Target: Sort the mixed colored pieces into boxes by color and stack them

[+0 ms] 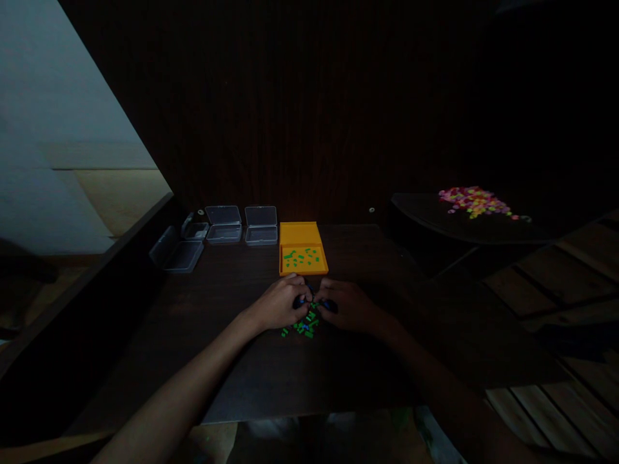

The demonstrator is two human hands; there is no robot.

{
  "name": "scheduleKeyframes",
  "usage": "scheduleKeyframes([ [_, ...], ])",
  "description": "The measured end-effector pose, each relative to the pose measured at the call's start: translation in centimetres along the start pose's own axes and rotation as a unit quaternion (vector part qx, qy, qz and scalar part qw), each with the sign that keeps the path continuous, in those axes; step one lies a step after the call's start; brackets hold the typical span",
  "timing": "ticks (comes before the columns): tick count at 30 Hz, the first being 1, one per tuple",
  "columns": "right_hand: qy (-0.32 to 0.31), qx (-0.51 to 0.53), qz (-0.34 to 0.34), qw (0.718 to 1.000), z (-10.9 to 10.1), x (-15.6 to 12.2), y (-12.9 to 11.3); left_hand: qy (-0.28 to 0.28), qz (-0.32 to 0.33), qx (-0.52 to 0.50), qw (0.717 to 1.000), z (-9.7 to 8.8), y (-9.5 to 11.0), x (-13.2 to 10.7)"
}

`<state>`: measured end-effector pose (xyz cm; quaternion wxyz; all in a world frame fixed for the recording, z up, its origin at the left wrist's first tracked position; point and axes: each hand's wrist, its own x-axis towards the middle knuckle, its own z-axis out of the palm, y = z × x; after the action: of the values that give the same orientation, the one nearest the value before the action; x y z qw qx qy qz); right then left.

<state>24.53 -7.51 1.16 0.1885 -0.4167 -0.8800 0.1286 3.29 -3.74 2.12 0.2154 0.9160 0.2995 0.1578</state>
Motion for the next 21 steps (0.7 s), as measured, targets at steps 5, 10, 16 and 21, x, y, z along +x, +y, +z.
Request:
scheduleKeyframes([
  [5,0.002,0.007,0.004,1.0,0.05,-0.01,0.35,-0.009,-0.002,-0.008,1.0,-0.01,0.13,0.04],
  [10,0.01,0.009,0.014,1.0,0.08,0.02,0.38,-0.013,-0.011,-0.016,1.0,-0.13,0.38,0.08],
  [16,0.004,0.009,0.019,1.0,-0.19,0.14,0.24,-0.006,-0.009,-0.021,1.0,-0.18,0.23,-0.03],
  [21,-0.004,0.013,0.015,1.0,-0.23,0.11,0.26,-0.001,-0.002,-0.025,1.0,-0.23,0.09,-0.14],
])
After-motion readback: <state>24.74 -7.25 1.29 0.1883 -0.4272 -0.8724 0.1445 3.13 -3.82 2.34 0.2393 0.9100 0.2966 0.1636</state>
